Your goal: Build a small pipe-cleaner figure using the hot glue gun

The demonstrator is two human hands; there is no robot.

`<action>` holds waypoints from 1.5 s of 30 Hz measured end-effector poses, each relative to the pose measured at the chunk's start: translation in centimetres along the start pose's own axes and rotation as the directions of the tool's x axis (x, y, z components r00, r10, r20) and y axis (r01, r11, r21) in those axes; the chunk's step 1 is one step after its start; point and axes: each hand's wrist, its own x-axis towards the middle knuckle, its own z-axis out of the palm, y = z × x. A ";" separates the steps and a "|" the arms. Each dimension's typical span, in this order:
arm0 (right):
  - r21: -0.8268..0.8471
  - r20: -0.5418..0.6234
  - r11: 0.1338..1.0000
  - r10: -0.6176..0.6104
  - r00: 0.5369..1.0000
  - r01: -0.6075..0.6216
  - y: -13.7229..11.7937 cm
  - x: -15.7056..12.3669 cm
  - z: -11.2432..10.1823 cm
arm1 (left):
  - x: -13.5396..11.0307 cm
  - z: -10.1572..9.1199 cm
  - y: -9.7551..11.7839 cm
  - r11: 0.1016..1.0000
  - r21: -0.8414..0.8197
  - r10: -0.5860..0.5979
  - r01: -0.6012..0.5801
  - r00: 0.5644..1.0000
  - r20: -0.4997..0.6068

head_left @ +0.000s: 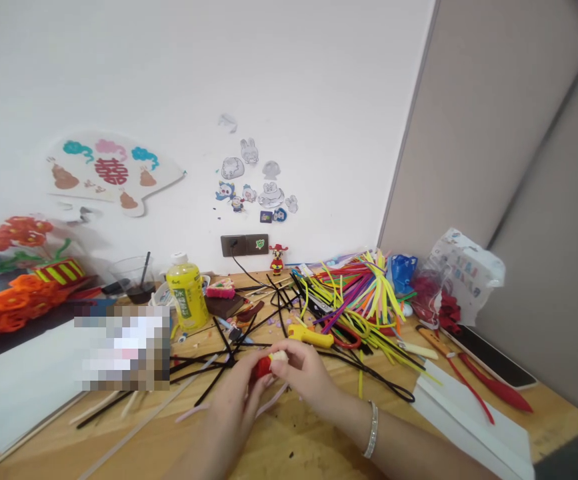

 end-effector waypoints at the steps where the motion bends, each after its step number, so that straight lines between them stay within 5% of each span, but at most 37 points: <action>1: -0.020 -0.008 1.000 -0.024 1.000 0.024 0.1 -0.1 0.0 | 0.0 0.1 0.0 1.000 -0.001 -0.005 0.005 1.000 -0.005; 7: -0.244 0.035 0.950 -0.193 0.981 0.196 0.1 -0.3 -0.2 | -0.2 0.3 0.3 0.998 0.001 -0.066 0.066 0.997 -0.032; 21: -0.421 0.123 0.882 -0.176 0.977 0.212 -1.4 0.1 -0.5 | -0.4 0.3 -0.1 0.996 0.094 0.014 -0.010 0.999 -0.038; 29: -0.240 0.054 0.971 -0.002 0.999 0.015 -0.9 0.3 -0.2 | -0.5 0.5 -0.6 0.989 0.117 0.094 -0.092 0.996 -0.009; 37: -0.053 -0.003 0.998 0.041 0.999 -0.041 -0.2 0.0 0.4 | -0.8 0.3 -0.2 0.985 0.121 0.126 -0.125 0.992 0.002; 45: -0.102 -0.026 0.992 0.066 0.997 -0.069 -0.1 0.2 0.4 | -0.2 0.4 -0.1 0.995 0.099 0.022 -0.023 1.000 0.013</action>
